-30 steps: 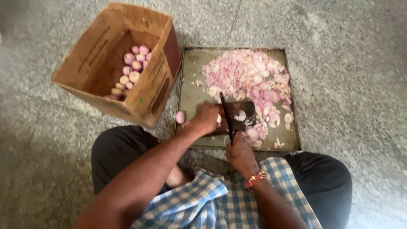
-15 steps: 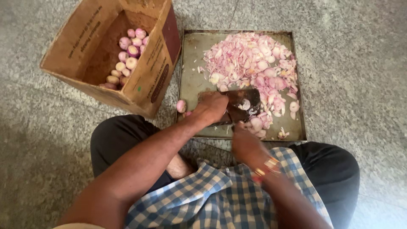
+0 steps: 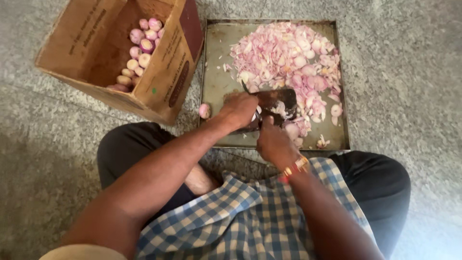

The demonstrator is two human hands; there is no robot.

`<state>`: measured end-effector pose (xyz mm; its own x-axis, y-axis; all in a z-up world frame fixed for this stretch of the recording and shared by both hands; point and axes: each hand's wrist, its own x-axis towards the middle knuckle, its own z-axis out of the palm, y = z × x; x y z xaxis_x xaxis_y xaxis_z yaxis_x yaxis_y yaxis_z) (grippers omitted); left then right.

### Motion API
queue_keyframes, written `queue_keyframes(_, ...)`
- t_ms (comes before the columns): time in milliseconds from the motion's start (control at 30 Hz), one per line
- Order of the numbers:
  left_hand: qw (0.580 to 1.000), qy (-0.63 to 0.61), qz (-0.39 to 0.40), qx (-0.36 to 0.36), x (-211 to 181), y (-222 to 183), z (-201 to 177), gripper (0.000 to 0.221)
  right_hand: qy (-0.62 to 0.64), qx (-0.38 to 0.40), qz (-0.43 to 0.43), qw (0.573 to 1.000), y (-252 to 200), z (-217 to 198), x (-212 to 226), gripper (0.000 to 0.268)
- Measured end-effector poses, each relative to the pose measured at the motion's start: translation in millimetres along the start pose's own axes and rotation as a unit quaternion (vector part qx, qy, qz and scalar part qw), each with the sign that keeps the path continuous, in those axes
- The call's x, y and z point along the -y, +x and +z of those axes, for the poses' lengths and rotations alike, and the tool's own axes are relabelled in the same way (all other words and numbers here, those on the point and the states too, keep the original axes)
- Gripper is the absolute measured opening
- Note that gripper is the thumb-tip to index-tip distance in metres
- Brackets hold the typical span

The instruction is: The person chops onions on a metal tray using a small knife, taking them one by one from a cardboard box on the floor.

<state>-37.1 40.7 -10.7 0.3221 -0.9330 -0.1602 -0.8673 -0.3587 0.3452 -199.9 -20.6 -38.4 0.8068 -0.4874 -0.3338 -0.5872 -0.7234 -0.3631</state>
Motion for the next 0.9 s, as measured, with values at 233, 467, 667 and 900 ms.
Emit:
queue_keyframes(233,1.0,-0.002,0.0,-0.023,6.0,3.6,-3.6,0.018,0.02,-0.024,-0.002,0.999,19.7,16.3,10.8,0.044)
queue_keyframes(467,1.0,-0.009,-0.003,-0.011,-0.5,1.8,-8.4,0.019,-0.014,-0.029,-0.017,0.999,17.8,19.6,12.2,0.059)
queue_keyframes(667,0.999,-0.032,0.01,-0.002,7.2,-0.2,-3.9,0.024,0.011,-0.015,-0.007,1.0,0.8,9.1,14.8,0.06)
queue_keyframes(900,1.0,-0.015,-0.006,0.012,4.7,0.8,-6.5,0.027,0.066,0.012,0.005,0.998,-2.2,-13.5,14.2,0.042)
